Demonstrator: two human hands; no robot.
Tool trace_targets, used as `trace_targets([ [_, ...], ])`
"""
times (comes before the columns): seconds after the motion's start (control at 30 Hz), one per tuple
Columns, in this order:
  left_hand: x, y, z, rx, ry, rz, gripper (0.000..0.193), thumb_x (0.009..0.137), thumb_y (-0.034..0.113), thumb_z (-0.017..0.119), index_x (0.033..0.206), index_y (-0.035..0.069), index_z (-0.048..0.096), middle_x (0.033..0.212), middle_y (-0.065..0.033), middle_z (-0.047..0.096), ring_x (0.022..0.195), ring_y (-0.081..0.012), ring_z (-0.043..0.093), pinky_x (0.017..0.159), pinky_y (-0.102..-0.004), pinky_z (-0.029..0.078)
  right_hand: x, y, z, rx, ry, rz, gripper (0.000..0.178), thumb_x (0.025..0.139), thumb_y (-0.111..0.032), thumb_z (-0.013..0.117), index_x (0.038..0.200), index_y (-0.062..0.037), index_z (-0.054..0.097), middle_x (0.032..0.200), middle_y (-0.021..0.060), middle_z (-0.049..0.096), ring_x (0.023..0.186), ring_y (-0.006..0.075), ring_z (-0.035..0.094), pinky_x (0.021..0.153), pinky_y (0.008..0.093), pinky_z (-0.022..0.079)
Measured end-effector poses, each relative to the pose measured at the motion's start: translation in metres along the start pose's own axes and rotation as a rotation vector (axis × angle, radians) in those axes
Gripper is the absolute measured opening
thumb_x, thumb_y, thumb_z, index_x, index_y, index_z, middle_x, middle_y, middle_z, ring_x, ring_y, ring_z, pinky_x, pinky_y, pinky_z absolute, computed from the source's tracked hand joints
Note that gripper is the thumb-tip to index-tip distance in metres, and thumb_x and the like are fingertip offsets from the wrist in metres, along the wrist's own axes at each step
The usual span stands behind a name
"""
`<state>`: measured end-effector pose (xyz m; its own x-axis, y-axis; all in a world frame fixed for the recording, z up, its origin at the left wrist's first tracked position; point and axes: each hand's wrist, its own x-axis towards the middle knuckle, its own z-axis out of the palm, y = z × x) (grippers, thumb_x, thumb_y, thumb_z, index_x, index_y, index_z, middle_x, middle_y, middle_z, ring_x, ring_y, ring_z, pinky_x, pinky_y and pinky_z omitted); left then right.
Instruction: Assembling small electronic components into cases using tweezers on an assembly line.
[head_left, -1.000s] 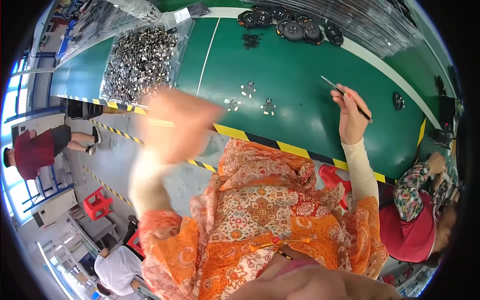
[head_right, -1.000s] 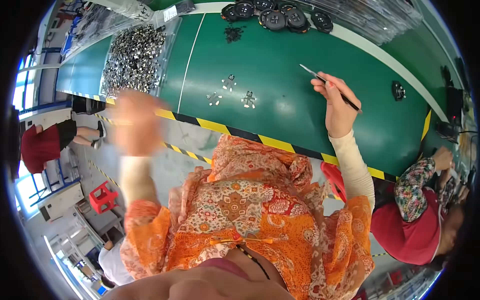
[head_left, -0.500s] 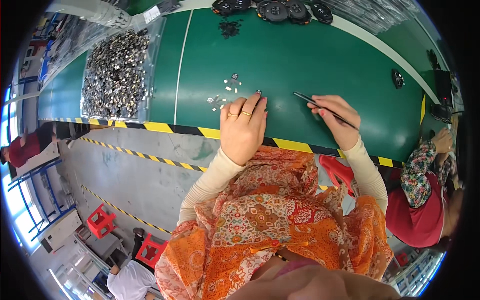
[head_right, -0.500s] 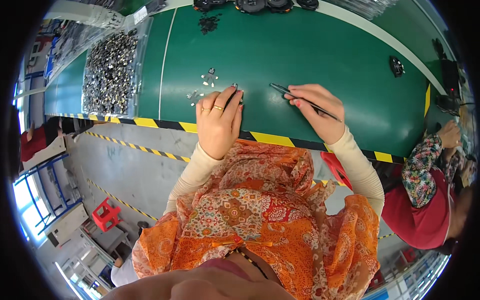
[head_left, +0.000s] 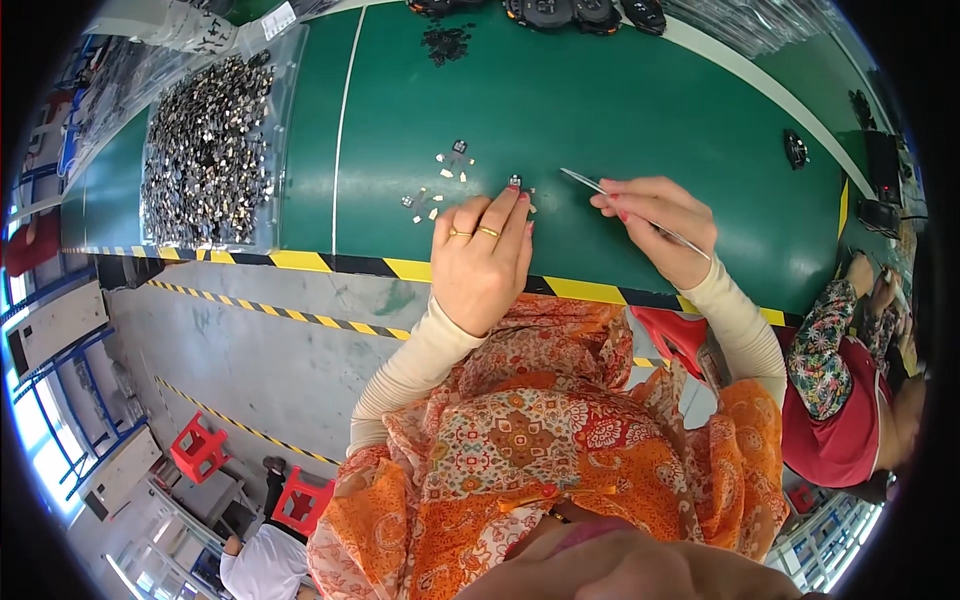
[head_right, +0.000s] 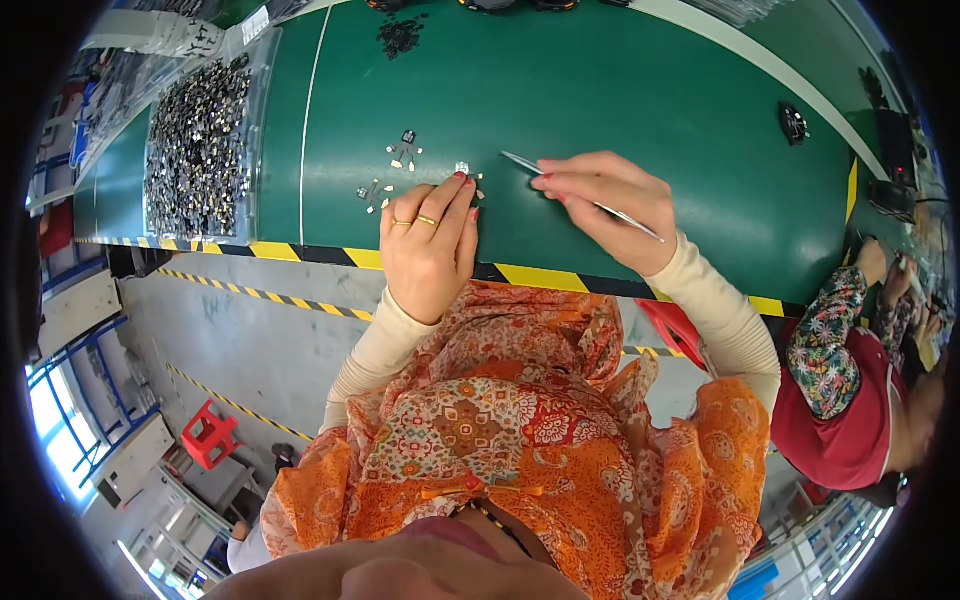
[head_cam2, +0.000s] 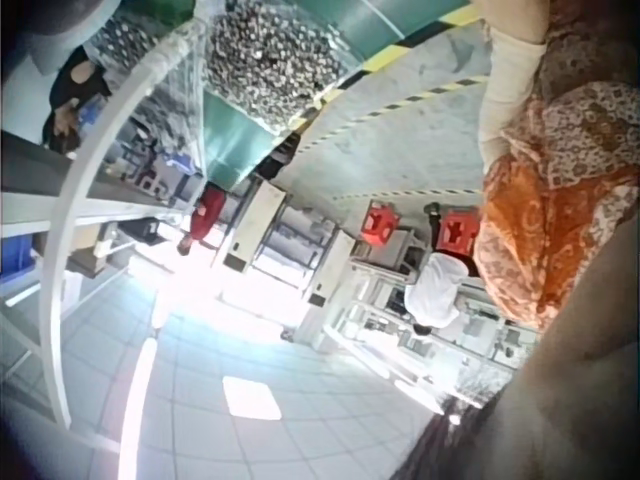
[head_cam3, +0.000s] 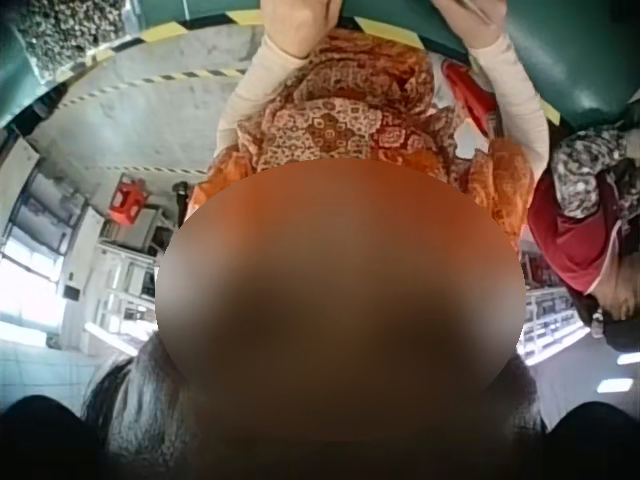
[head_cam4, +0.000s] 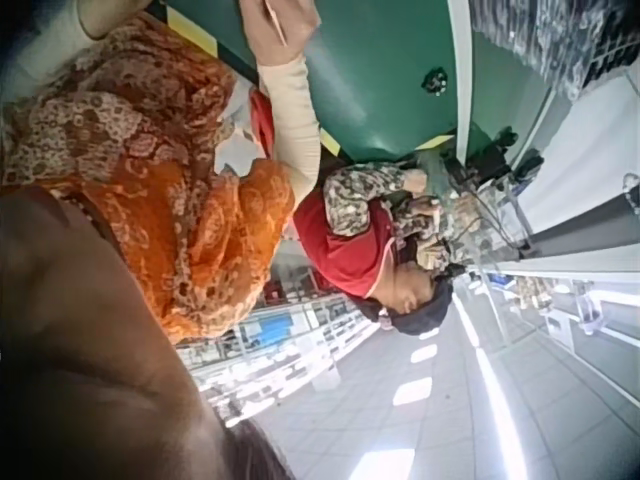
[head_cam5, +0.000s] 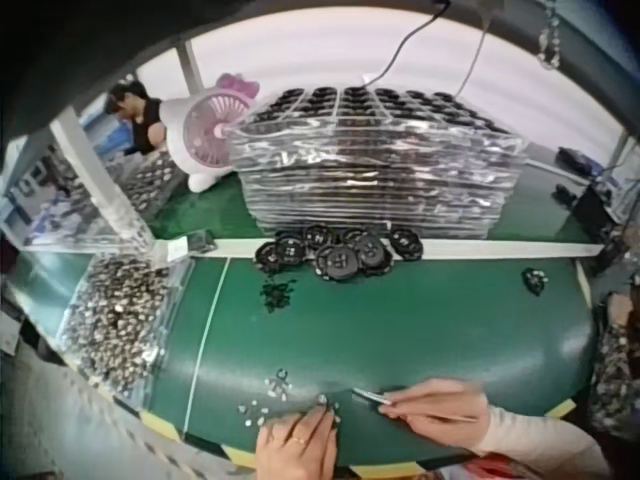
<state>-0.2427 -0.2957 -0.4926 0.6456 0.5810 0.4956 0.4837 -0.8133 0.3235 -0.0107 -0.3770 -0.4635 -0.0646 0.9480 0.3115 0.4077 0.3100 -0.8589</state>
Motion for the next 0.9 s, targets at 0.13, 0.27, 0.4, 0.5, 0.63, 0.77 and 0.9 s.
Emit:
trace_targets([
  [0.13, 0.001, 0.001, 0.0, -0.025, 0.012, -0.017, 0.029, 0.079, 0.007, 0.07, 0.108, 0.003, 0.07, 0.117, -0.006, 0.061, 0.102, -0.0247, 0.056, 0.084, -0.0387, 0.043, 0.028, 0.005, 0.007, -0.078, -0.219, -0.209, 0.028, 0.085, 0.008, 0.059, 0.113, 0.0049, 0.066, 0.12, 0.022, 0.063, 0.102, 0.0331, 0.068, 0.086, 0.0369, 0.056],
  [0.27, 0.001, 0.003, -0.001, -0.026, 0.007, -0.052, 0.027, 0.079, 0.009, 0.07, 0.106, 0.004, 0.071, 0.117, -0.0072, 0.059, 0.103, -0.0259, 0.055, 0.086, -0.0394, 0.043, 0.027, 0.017, 0.012, -0.092, -0.25, -0.253, 0.027, 0.085, 0.006, 0.06, 0.112, 0.0053, 0.066, 0.119, 0.0219, 0.064, 0.101, 0.033, 0.068, 0.085, 0.038, 0.056],
  [0.4, 0.001, 0.002, -0.002, -0.028, 0.015, -0.06, 0.028, 0.079, 0.009, 0.07, 0.107, 0.005, 0.071, 0.117, -0.0069, 0.058, 0.104, -0.026, 0.055, 0.086, -0.0395, 0.042, 0.028, 0.018, 0.013, -0.104, -0.236, -0.274, 0.031, 0.083, 0.005, 0.064, 0.113, 0.0029, 0.066, 0.12, 0.0184, 0.064, 0.098, 0.0312, 0.068, 0.081, 0.037, 0.056],
  [0.5, 0.001, 0.001, -0.001, -0.025, 0.023, -0.06, 0.028, 0.079, 0.009, 0.07, 0.107, 0.005, 0.071, 0.119, -0.0061, 0.058, 0.104, -0.0262, 0.054, 0.086, -0.0397, 0.042, 0.028, 0.017, 0.012, -0.115, -0.259, -0.266, 0.028, 0.084, 0.005, 0.062, 0.111, 0.0051, 0.066, 0.119, 0.0208, 0.064, 0.098, 0.0325, 0.069, 0.082, 0.0383, 0.057],
  [0.63, 0.0, 0.002, -0.003, -0.009, -0.001, -0.043, 0.029, 0.079, 0.01, 0.07, 0.107, 0.004, 0.07, 0.121, -0.0046, 0.06, 0.105, -0.0243, 0.055, 0.087, -0.0394, 0.042, 0.028, 0.013, 0.015, -0.18, -0.259, -0.286, 0.03, 0.081, 0.005, 0.065, 0.111, 0.0032, 0.066, 0.119, 0.0193, 0.064, 0.097, 0.032, 0.069, 0.08, 0.0381, 0.057],
  [0.77, 0.001, 0.003, -0.006, 0.059, -0.033, -0.015, 0.029, 0.079, 0.01, 0.07, 0.107, 0.004, 0.071, 0.119, -0.0044, 0.065, 0.105, -0.0221, 0.057, 0.088, -0.0387, 0.043, 0.026, 0.012, 0.019, -0.234, -0.263, -0.276, 0.03, 0.08, 0.007, 0.066, 0.109, 0.0026, 0.067, 0.117, 0.018, 0.065, 0.095, 0.031, 0.069, 0.078, 0.0372, 0.057],
  [0.9, 0.002, -0.001, -0.006, 0.06, -0.049, 0.007, 0.029, 0.079, 0.01, 0.071, 0.107, 0.003, 0.071, 0.118, -0.0047, 0.067, 0.103, -0.0222, 0.058, 0.088, -0.0381, 0.044, 0.028, 0.008, 0.02, -0.203, -0.14, -0.238, 0.029, 0.078, 0.011, 0.064, 0.106, 0.0029, 0.068, 0.111, 0.0174, 0.068, 0.092, 0.0301, 0.07, 0.075, 0.0356, 0.058],
])
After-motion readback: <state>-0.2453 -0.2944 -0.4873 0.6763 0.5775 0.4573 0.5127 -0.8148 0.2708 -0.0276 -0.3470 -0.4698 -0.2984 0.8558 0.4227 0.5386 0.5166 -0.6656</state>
